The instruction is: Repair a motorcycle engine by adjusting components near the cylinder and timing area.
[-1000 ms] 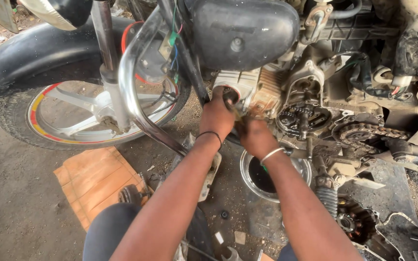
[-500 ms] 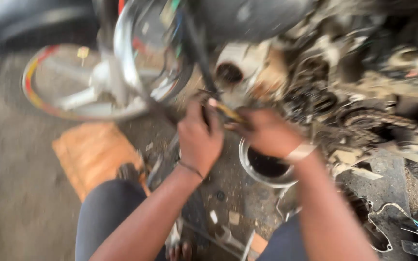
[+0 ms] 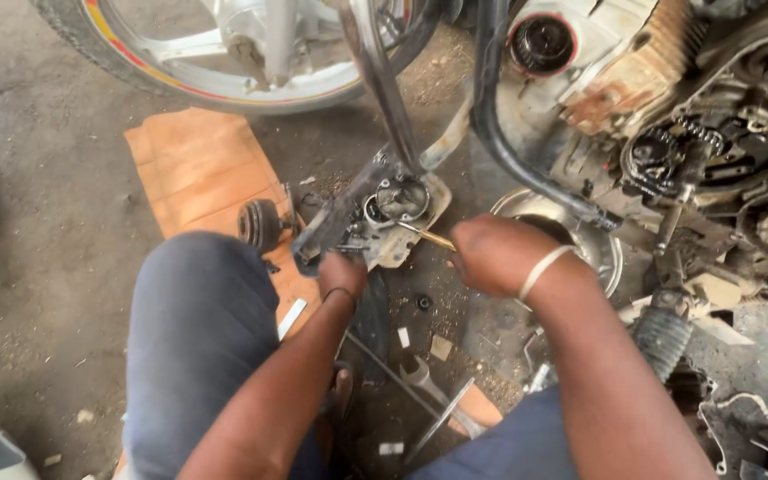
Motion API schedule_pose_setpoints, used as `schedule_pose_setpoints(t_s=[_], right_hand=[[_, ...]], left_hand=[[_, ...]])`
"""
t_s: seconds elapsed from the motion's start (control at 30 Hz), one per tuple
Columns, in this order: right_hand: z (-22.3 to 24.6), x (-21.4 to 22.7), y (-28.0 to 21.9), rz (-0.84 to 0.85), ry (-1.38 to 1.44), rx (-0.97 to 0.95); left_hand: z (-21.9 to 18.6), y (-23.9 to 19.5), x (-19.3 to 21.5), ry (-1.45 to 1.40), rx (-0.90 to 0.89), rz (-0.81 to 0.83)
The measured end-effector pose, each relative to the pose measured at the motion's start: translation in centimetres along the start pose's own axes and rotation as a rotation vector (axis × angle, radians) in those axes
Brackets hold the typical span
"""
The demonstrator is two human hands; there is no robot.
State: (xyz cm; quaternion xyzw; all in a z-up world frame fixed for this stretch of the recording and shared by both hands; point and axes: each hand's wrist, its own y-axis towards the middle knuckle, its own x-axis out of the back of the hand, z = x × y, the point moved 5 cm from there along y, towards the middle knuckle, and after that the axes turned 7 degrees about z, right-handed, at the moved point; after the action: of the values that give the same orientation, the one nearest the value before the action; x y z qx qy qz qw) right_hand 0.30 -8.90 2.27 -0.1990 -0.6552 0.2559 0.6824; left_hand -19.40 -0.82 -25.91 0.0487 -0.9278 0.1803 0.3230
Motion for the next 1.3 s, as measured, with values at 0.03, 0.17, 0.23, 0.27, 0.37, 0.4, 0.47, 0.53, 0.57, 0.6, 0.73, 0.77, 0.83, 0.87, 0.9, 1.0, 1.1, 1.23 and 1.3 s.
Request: schedule_pose_setpoints(t_s=[0.03, 0.17, 0.23, 0.27, 0.37, 0.4, 0.47, 0.53, 0.57, 0.6, 0.73, 0.77, 0.83, 0.87, 0.9, 1.0, 1.1, 1.23, 1.3], right_hand=[[0.3, 0.6, -0.6, -0.001, 0.01, 0.004], [-1.1, 1.4, -1.1, -0.008, 0.067, -0.072], [-1.5, 1.5, -1.0, 0.003, 0.107, -0.1], [-1.5, 1.4, -1.0, 0.01, 0.112, -0.103], [-1.6, 1.5, -0.9, 0.033, 0.135, -0.14], [-1.5, 1.6, -0.9, 0.029, 0.133, -0.137], [-1.7, 1.6, -0.7, 0.017, 0.133, -0.138], [-2.1, 1.4, -0.6, -0.014, 0.16, -0.092], [-2.5, 1.3, -0.7, -0.028, 0.159, -0.112], [-2.8, 1.4, -0.9, -0.069, 0.178, -0.079], [-6.0, 2.3, -1.9, -0.279, 0.232, -0.009], [-6.6, 2.8, -2.6, -0.295, 0.233, -0.017], [-7.7, 3.8, -3.9, -0.412, 0.388, -0.042], [-8.0, 3.9, -4.3, -0.42, 0.39, -0.042], [-8.9, 4.1, -4.9, -0.461, 0.505, -0.116], [-10.3, 4.1, -5.1, -0.516, 0.718, -0.238], [-11.2, 2.2, -2.6, -0.525, 0.798, -0.286], [-9.8, 2.4, -1.7, -0.478, 0.605, -0.227], [-9.8, 1.7, -1.2, -0.497, 0.577, -0.213]], left_hand=[[1.3, 0.2, -0.5, 0.112, 0.065, 0.081], [0.4, 1.7, -0.6, 0.161, 0.104, 0.172], [0.9, 3.9, -1.0, 0.177, 0.127, 0.179], [1.2, 3.9, -1.0, 0.182, 0.13, 0.186], [1.9, 3.9, -0.4, 0.129, 0.215, 0.14], [2.0, 3.7, -0.3, 0.107, 0.24, 0.122], [2.4, 3.5, -0.3, 0.084, 0.256, 0.102], [2.4, 3.6, -0.8, 0.119, 0.21, 0.116], [2.7, 4.0, -1.4, 0.111, 0.188, 0.125], [2.8, 4.3, -1.9, 0.117, 0.155, 0.127], [-4.3, 1.6, -3.3, 0.087, -0.185, 0.222], [-7.2, -0.1, -2.0, 0.086, -0.203, 0.22], [-13.1, -4.3, 0.2, 0.118, -0.474, 0.329], [-15.6, -5.6, 2.5, 0.12, -0.481, 0.326], [-18.3, -7.2, 3.9, 0.217, -0.524, 0.432], [-22.6, -8.8, 6.9, 0.414, -0.636, 0.599], [-21.7, -7.5, 6.1, 0.58, -0.708, 0.746], [-21.4, -7.8, 1.5, 0.754, -0.844, 0.857], [-22.8, -9.0, 0.9, 0.742, -0.914, 0.871]])
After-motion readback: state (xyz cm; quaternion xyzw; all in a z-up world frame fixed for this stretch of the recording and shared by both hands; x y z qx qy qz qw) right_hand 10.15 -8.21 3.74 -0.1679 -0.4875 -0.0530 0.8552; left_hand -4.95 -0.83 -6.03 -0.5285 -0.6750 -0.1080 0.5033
